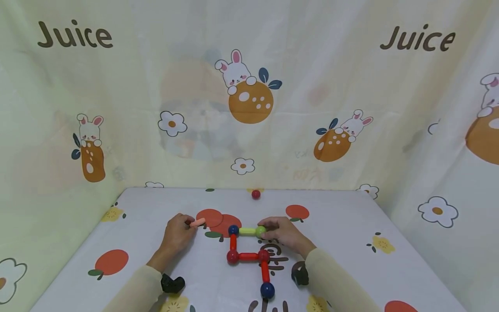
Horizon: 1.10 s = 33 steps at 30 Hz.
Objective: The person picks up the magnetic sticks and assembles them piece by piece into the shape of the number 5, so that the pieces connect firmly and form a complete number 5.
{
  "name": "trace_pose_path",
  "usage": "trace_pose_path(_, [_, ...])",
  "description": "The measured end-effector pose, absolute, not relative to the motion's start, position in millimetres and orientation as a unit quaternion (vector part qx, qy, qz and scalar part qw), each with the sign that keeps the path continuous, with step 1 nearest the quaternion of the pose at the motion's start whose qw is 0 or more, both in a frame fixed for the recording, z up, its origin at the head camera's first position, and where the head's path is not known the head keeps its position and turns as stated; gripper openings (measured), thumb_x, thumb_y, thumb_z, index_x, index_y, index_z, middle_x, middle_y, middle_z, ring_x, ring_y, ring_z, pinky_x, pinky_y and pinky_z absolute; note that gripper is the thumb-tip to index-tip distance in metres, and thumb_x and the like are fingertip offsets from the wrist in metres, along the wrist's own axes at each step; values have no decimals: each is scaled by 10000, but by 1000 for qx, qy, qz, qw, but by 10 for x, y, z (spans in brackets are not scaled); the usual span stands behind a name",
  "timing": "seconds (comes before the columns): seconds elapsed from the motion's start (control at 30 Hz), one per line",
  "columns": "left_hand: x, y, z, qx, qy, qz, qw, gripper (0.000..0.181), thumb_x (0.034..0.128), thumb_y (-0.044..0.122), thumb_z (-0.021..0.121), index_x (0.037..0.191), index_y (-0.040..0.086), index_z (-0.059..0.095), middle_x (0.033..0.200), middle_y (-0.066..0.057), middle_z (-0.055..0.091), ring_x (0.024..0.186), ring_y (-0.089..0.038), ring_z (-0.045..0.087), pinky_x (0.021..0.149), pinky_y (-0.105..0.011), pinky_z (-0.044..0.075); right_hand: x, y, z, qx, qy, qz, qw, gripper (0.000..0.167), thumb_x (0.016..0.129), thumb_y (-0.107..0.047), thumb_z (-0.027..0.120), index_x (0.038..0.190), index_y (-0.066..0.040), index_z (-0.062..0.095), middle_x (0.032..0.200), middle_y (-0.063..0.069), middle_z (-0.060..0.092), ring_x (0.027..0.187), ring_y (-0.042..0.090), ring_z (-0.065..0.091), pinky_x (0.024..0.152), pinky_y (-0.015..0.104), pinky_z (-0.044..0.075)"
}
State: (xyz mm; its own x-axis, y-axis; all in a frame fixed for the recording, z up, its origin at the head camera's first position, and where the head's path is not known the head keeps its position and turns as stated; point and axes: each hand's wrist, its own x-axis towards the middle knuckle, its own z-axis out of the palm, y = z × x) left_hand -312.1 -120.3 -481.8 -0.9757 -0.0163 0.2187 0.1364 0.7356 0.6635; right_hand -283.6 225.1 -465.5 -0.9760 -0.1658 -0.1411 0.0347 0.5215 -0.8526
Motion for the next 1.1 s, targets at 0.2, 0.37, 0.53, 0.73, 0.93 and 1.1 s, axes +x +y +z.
trace_pose_path(0.2, [-3112, -1211, -4812, -34, -924, -366, 106, 258, 909, 138, 755, 1109, -22, 728, 996, -113, 653, 934, -273, 610, 852, -443, 565, -2832, 2229, -4647, -37, 867, -487, 101, 382, 891, -203, 786, 1265, -198, 713, 1171, -5, 694, 1090, 214, 619, 979, 436, 543])
trace_pose_path(0.37, [-3081, -1198, -4794, -37, -921, -371, 107, 259, 912, 147, 757, 1110, -18, 730, 996, -110, 654, 926, -269, 604, 836, -437, 562, -2840, 2227, -4650, -40, 868, -485, 100, 380, 893, -200, 783, 1266, -196, 712, 1172, -4, 694, 1089, 214, 619, 975, 435, 544])
trace_pose_path(0.53, [-3064, -1194, -4791, -41, -920, -374, 106, 278, 910, 167, 766, 1117, -15, 730, 999, -110, 658, 903, -260, 593, 799, -407, 552, -2847, 2230, -4657, -32, 866, -488, 103, 371, 898, -202, 779, 1263, -214, 713, 1171, -8, 695, 1087, 215, 622, 979, 431, 542])
trace_pose_path(0.73, [-3047, -1200, -4778, -43, -920, -375, 105, 297, 903, 196, 780, 1120, -2, 733, 1004, -100, 663, 898, -248, 582, 786, -384, 533, -2842, 2230, -4662, -34, 866, -488, 103, 375, 894, -197, 782, 1262, -199, 714, 1160, -2, 697, 1079, 212, 625, 965, 420, 550])
trace_pose_path(0.93, [-2995, -1205, -4744, -54, -913, -389, 107, 294, 901, 185, 779, 1122, -4, 731, 1012, -97, 673, 885, -241, 575, 767, -376, 529, -2846, 2227, -4648, -32, 864, -492, 103, 373, 892, -200, 785, 1258, -201, 716, 1157, -5, 698, 1074, 205, 625, 965, 416, 549])
trace_pose_path(1.1, [-2937, -1201, -4736, -69, -907, -401, 110, 275, 900, 164, 775, 1120, 6, 730, 1007, -75, 677, 864, -218, 561, 731, -332, 501, -2858, 2231, -4648, -35, 866, -489, 100, 375, 890, -199, 787, 1258, -197, 715, 1155, -11, 700, 1067, 196, 630, 978, 426, 542])
